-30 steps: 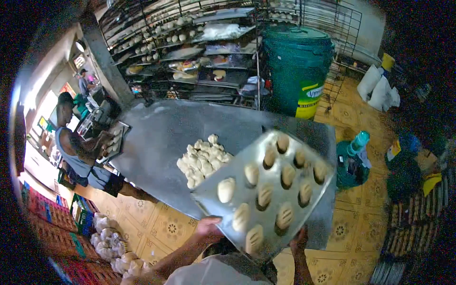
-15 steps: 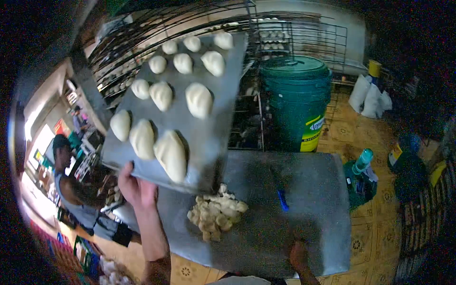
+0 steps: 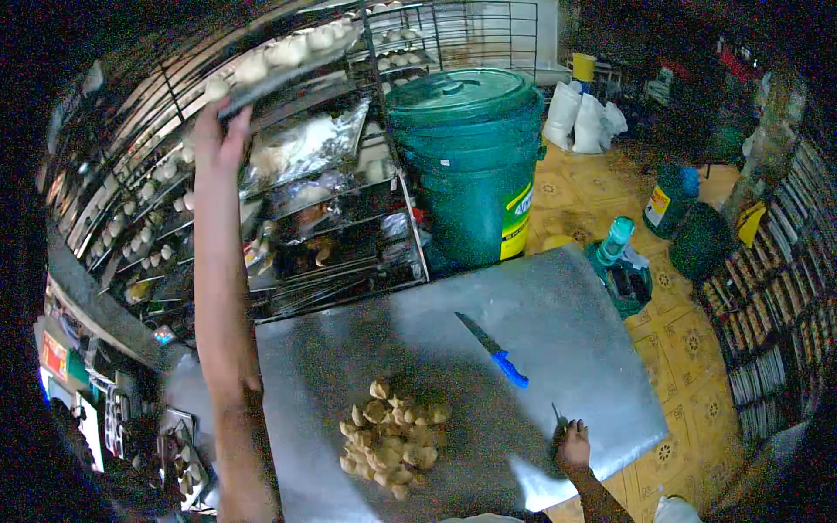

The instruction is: Shaping dough into small loaves, arranging them on trays, and scoring the tops.

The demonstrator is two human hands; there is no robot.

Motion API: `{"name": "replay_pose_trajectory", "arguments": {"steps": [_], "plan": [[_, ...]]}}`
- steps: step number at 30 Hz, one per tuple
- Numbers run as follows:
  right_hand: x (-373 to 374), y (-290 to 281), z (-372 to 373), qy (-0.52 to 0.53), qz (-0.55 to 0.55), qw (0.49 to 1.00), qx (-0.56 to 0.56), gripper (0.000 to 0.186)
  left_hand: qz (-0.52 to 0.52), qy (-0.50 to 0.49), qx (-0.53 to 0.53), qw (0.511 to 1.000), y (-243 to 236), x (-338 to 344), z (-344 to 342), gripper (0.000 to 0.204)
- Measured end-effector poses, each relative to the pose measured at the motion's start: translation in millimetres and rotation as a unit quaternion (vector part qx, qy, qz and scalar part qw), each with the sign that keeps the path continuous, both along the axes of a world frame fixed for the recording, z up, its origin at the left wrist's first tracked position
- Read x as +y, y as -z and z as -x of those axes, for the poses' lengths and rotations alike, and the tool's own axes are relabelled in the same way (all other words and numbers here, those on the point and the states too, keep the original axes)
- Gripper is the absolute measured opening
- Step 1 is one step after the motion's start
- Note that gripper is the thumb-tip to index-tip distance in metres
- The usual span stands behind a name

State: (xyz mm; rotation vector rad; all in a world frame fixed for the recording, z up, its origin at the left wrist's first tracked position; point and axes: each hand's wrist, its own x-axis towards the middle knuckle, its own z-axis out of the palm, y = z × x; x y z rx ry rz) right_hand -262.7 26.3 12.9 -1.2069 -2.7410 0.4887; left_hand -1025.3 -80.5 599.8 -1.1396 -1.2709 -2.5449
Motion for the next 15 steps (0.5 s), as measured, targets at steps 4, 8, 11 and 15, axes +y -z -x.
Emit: {"name": "replay_pose_trajectory", "arguments": {"steps": [4, 8, 11, 15], "plan": [[3, 22, 0, 0.016, -0.014, 1.0, -0.004, 0.058, 0.022, 0.028, -0.07, 0.997, -21, 66, 96, 0.026], [-7, 16, 10, 0.08, 0.027, 0.996, -0.022, 0.06, -0.086, 0.134, -0.124, 0.979, -17, 85, 97, 0.038], [-3, 57, -7, 0.005, -0.059, 0.998, -0.024, 0.057, -0.119, 0.23, -0.012, 0.966, 12, 64, 97, 0.065], [-4, -32, 5, 0.081, 0.018, 0.996, -0.028, 0.05, 0.143, 0.077, -0.149, 0.975, 154, 50, -127, 0.056]]}}
